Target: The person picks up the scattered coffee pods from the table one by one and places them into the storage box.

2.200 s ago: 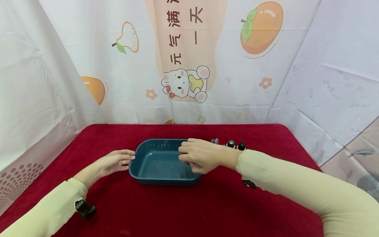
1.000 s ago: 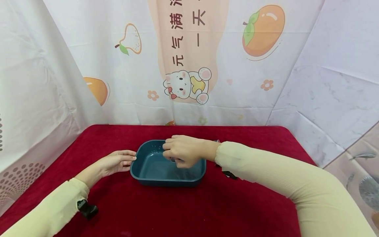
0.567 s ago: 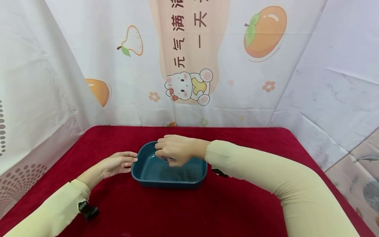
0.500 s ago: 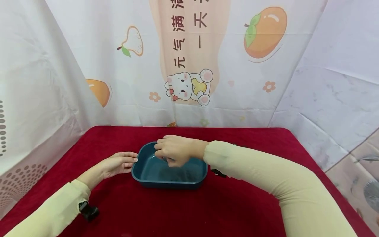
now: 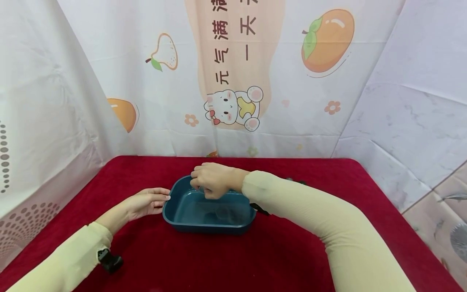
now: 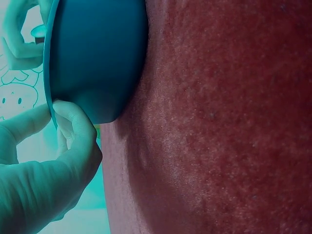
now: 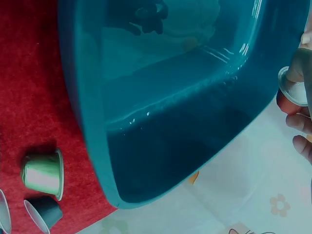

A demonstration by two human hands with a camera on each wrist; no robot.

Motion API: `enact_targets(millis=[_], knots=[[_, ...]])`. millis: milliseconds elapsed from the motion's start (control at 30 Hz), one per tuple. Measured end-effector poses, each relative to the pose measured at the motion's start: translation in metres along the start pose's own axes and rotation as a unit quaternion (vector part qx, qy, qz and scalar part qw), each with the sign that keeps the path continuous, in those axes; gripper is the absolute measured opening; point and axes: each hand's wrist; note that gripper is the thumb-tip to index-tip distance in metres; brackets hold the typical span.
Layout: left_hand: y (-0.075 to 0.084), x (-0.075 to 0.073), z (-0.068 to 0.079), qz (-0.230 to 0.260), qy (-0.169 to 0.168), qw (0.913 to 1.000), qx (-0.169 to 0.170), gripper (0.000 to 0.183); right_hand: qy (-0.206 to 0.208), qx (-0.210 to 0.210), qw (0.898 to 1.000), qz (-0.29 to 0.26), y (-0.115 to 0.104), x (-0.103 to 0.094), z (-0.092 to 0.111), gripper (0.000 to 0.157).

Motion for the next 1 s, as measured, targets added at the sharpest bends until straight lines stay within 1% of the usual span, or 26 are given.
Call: enact_targets(millis=[100, 333, 533, 733, 867, 1000], knots=[[0.0, 0.0, 0.001, 0.001, -0.001, 1.0, 0.003, 0.032, 0.004, 0.013, 1.0, -0.016, 0.003, 0.0, -0.001, 0.02], [0.0, -0.001, 0.003, 0.002, -0.002, 1.0, 0.005, 0.032, 0.003, 0.03, 0.999, -0.019, 0.007, 0.004, -0.002, 0.019], [-0.001, -0.001, 0.003, 0.002, 0.0, 1.0, 0.003, 0.031, -0.011, 0.023, 1.0, -0.016, 0.006, 0.012, -0.008, 0.017], [-0.001, 0.0, 0.002, 0.001, -0.003, 1.0, 0.002, 0.034, -0.017, 0.015, 1.0, -0.021, 0.004, 0.017, -0.015, 0.017], [-0.001, -0.001, 0.001, 0.004, -0.007, 1.0, 0.002, 0.032, -0.035, 0.012, 0.999, -0.008, 0.002, 0.019, -0.019, 0.015], [-0.001, -0.002, 0.001, 0.01, -0.009, 0.9999, 0.002, 0.027, -0.067, 0.029, 0.997, -0.005, -0.001, 0.018, -0.022, 0.013]])
Point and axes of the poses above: each hand's wrist, its own z-axis away from the middle knuckle, its own x-axis out of the palm, y = z × x, and after that the axes turned 10 degrees about -z, right-handed
